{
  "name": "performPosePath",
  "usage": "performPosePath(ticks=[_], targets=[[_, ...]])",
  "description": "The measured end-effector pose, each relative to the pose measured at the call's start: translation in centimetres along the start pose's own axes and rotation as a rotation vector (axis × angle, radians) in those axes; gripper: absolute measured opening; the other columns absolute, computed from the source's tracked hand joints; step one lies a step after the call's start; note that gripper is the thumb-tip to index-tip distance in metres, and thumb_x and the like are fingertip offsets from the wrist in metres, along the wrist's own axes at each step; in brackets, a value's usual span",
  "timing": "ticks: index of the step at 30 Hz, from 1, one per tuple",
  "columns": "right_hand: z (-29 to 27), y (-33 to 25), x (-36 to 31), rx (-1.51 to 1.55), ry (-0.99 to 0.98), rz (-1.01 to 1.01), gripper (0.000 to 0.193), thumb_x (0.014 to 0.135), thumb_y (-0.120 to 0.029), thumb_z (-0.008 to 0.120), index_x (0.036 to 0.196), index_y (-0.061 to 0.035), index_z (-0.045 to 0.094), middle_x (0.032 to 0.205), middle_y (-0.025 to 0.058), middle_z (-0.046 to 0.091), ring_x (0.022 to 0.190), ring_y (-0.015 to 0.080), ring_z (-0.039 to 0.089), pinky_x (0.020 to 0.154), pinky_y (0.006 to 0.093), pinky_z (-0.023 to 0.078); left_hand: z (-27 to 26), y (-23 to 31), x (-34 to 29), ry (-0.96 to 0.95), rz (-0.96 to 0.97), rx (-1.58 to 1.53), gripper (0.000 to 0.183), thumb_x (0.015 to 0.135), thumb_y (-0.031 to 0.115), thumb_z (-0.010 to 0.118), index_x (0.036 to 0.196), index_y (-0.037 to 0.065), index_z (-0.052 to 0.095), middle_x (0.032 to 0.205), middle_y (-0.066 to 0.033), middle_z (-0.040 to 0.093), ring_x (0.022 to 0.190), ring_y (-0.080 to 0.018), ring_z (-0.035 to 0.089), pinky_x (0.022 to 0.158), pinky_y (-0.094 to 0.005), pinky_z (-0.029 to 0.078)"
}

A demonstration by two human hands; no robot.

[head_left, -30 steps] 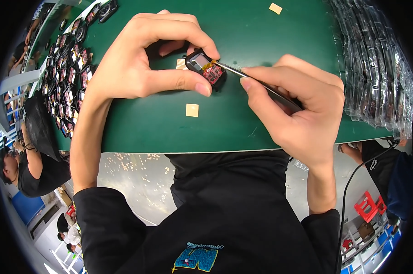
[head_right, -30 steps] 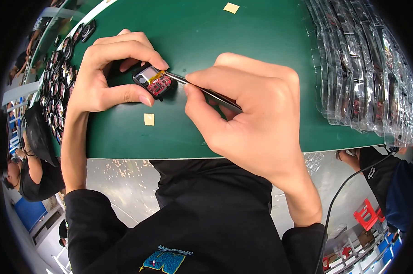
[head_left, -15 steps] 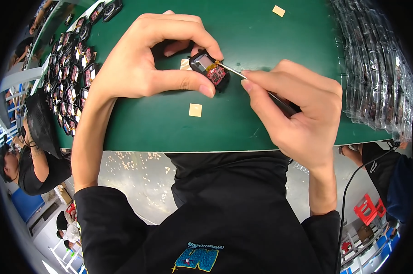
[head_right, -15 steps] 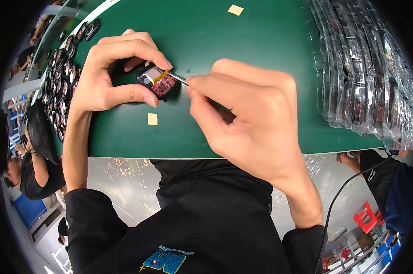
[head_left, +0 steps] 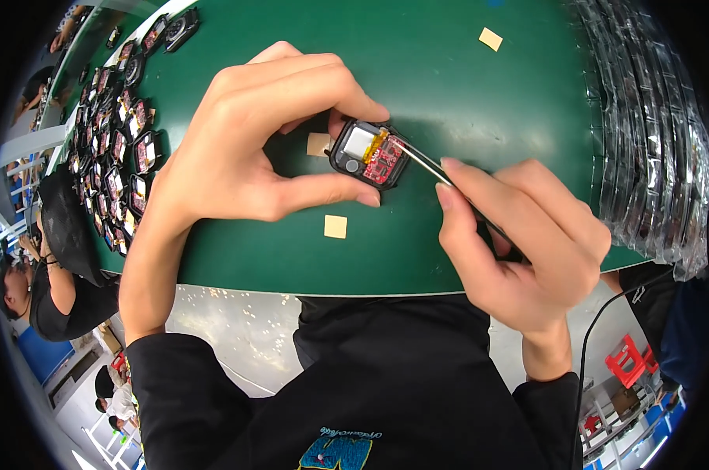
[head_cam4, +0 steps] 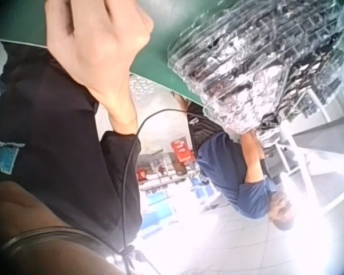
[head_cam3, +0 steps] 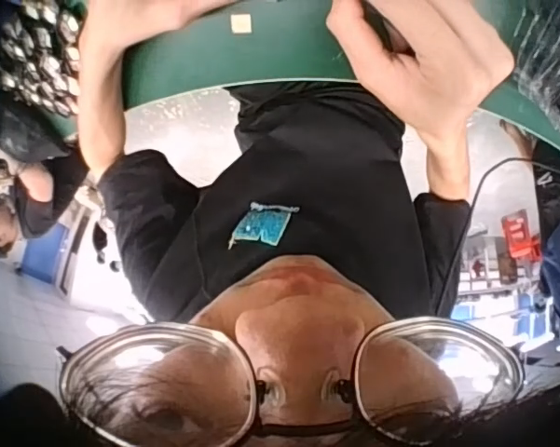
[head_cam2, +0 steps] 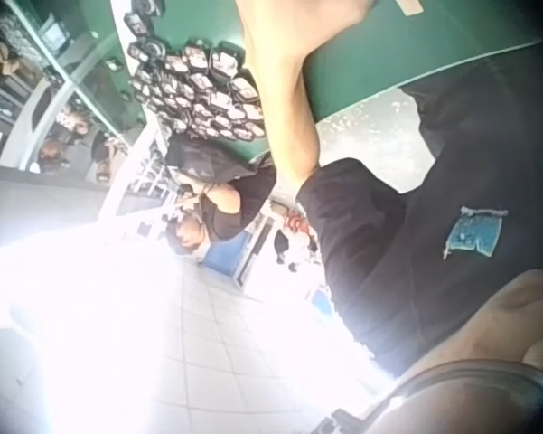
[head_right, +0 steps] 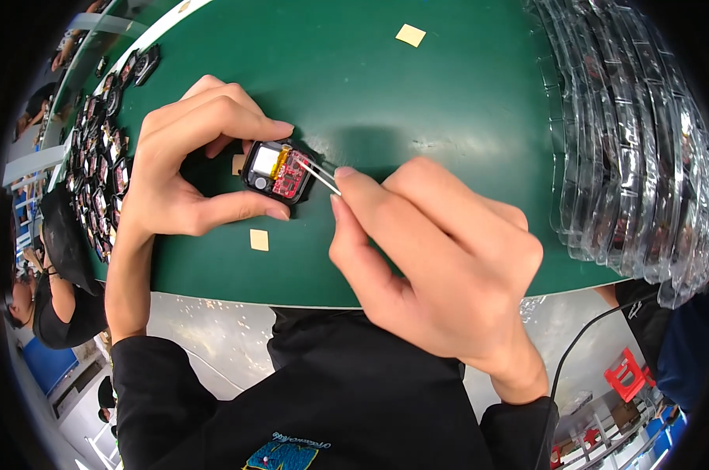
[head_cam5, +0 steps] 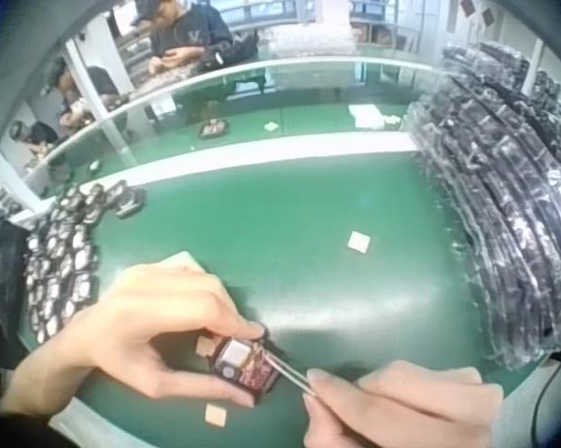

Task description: Manually assemble internal electronic components into small black rectangular casings using tweezers.

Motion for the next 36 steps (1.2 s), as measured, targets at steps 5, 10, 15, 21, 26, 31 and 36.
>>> performPosePath(ticks=[5,10,15,21,26,31,36], targets=[[0.4,0.3,0.2,-0.024,-0.019,-0.02,0.028,0.073,0.01,0.087,0.099,0.0012,0.087,0.072,0.0029,0.067,0.048,0.0063,0.044,0.044,0.0258,0.031,0.2,-0.5,0.1,0.011,0.029,-0.019,0.067,0.057,0.039,0.105,0.105,-0.002,0.081,0.087,-0.0054,0.073,0.067,-0.0158,0.055,0.063,-0.0301,0.038],[0.4,0.4,0.3,-0.001,-0.009,-0.055,0.03,0.074,0.012,0.087,0.102,0.002,0.087,0.073,0.0058,0.069,0.052,0.0102,0.056,0.045,0.0254,0.038,0.1,-0.5,0.2,0.017,0.026,-0.031,0.066,0.058,0.04,0.105,0.104,-0.002,0.081,0.087,-0.0054,0.074,0.068,-0.0157,0.057,0.062,-0.0301,0.037],[0.6,0.7,0.3,0.043,-0.021,-0.053,0.028,0.076,0.014,0.086,0.102,0.0028,0.086,0.073,0.0066,0.069,0.054,0.0113,0.058,0.048,0.0252,0.04,-0.1,-0.4,0.3,-0.008,-0.006,-0.048,0.067,0.057,0.04,0.105,0.105,-0.001,0.082,0.087,-0.005,0.074,0.069,-0.0149,0.057,0.062,-0.0296,0.036],[-0.5,0.3,1.0,0.143,-0.13,0.155,0.023,0.081,0.013,0.085,0.102,0.0041,0.085,0.072,0.0051,0.068,0.056,0.0077,0.056,0.05,0.0239,0.036,-0.8,-0.9,0.3,-0.108,-0.059,-0.094,0.075,0.057,0.048,0.102,0.112,0.0,0.085,0.087,-0.0042,0.074,0.071,-0.0141,0.058,0.065,-0.0297,0.035],[-0.8,0.5,1.2,0.206,-0.183,0.202,0.018,0.085,0.011,0.083,0.103,0.0061,0.084,0.071,0.0043,0.065,0.059,0.0064,0.055,0.052,0.0233,0.035,-0.8,-0.7,0.6,-0.112,-0.029,-0.101,0.075,0.059,0.049,0.099,0.112,-0.002,0.085,0.088,-0.0043,0.073,0.073,-0.0145,0.059,0.068,-0.0309,0.035],[-0.8,0.6,1.1,0.223,-0.202,0.246,0.016,0.09,0.01,0.082,0.106,0.0072,0.084,0.074,0.0033,0.065,0.062,0.0047,0.056,0.055,0.0216,0.036,-0.9,-1.1,0.7,-0.128,0.011,-0.114,0.075,0.06,0.046,0.099,0.116,-0.001,0.085,0.09,-0.005,0.073,0.074,-0.0153,0.058,0.065,-0.0313,0.035],[-0.6,0.6,1.1,0.25,-0.216,0.259,0.014,0.092,0.009,0.081,0.106,0.0071,0.084,0.075,0.0021,0.065,0.063,0.0037,0.055,0.057,0.0207,0.036,-1.0,-0.9,0.5,-0.136,-0.034,-0.13,0.072,0.061,0.045,0.1,0.117,0.001,0.085,0.091,-0.0047,0.072,0.075,-0.0156,0.057,0.064,-0.0313,0.034]])
Point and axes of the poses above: each hand's wrist, its own x-axis towards the middle knuckle, its own z-axis out of the palm, y = z × x, the point moved 1 cm from there along x, towards the middle knuckle
